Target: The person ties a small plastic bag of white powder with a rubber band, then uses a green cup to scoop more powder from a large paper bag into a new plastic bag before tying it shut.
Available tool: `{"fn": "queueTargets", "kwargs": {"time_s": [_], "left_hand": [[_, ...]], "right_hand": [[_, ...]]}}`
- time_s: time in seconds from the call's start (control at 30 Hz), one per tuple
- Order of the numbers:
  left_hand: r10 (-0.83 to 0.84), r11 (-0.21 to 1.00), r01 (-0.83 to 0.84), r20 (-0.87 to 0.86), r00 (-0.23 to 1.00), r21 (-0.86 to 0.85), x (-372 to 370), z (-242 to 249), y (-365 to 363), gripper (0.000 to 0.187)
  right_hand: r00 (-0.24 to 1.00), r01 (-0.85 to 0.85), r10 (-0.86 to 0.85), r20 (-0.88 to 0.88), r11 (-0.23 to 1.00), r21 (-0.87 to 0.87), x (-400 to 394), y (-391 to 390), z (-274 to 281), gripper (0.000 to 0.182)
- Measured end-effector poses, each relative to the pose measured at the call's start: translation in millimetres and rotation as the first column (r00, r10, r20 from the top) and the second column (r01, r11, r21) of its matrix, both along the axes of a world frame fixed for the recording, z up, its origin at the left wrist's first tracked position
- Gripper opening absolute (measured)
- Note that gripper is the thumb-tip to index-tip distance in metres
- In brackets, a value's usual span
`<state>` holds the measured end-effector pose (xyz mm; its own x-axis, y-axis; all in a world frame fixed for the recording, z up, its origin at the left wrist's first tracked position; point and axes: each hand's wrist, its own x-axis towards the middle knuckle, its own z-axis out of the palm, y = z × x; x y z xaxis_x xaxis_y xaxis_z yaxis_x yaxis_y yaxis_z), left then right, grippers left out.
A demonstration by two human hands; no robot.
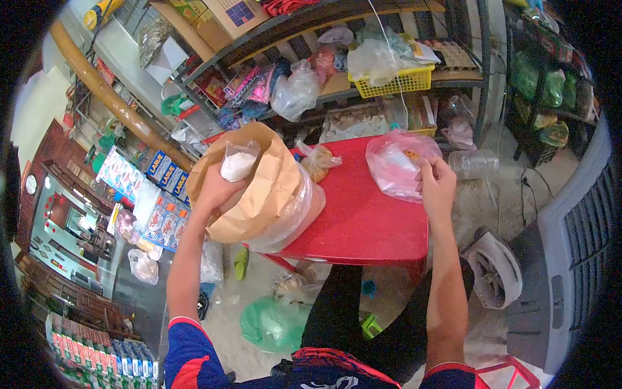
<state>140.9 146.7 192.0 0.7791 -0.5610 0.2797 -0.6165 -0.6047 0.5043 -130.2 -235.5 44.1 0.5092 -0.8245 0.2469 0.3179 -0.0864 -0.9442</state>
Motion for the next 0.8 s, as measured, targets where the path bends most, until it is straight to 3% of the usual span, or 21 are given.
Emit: {"fn": "queueTargets", "kwargs": {"time_s": [0.3, 0.4, 0.8], "left_hand": [[-0.046, 0.998, 0.047, 0.015, 0.999, -0.03, -15, 11, -8, 0.047], [0.033, 0.998, -0.037, -0.077, 0.996, -0.051, -17, 9, -11, 0.042], [-0.029, 0.998, 0.03, 0.02, 0.999, -0.059, -23, -1, -4, 0.034]], "right_hand": [[0.999, -0.04, 0.04, -0.025, 0.999, 0.003, 5, 1, -6, 0.018], [0.998, -0.046, 0.046, -0.042, 0.999, -0.007, 5, 0, -5, 0.018], [0.995, -0.038, 0.033, -0.093, 0.998, -0.048, 7, -4, -13, 0.018]]}}
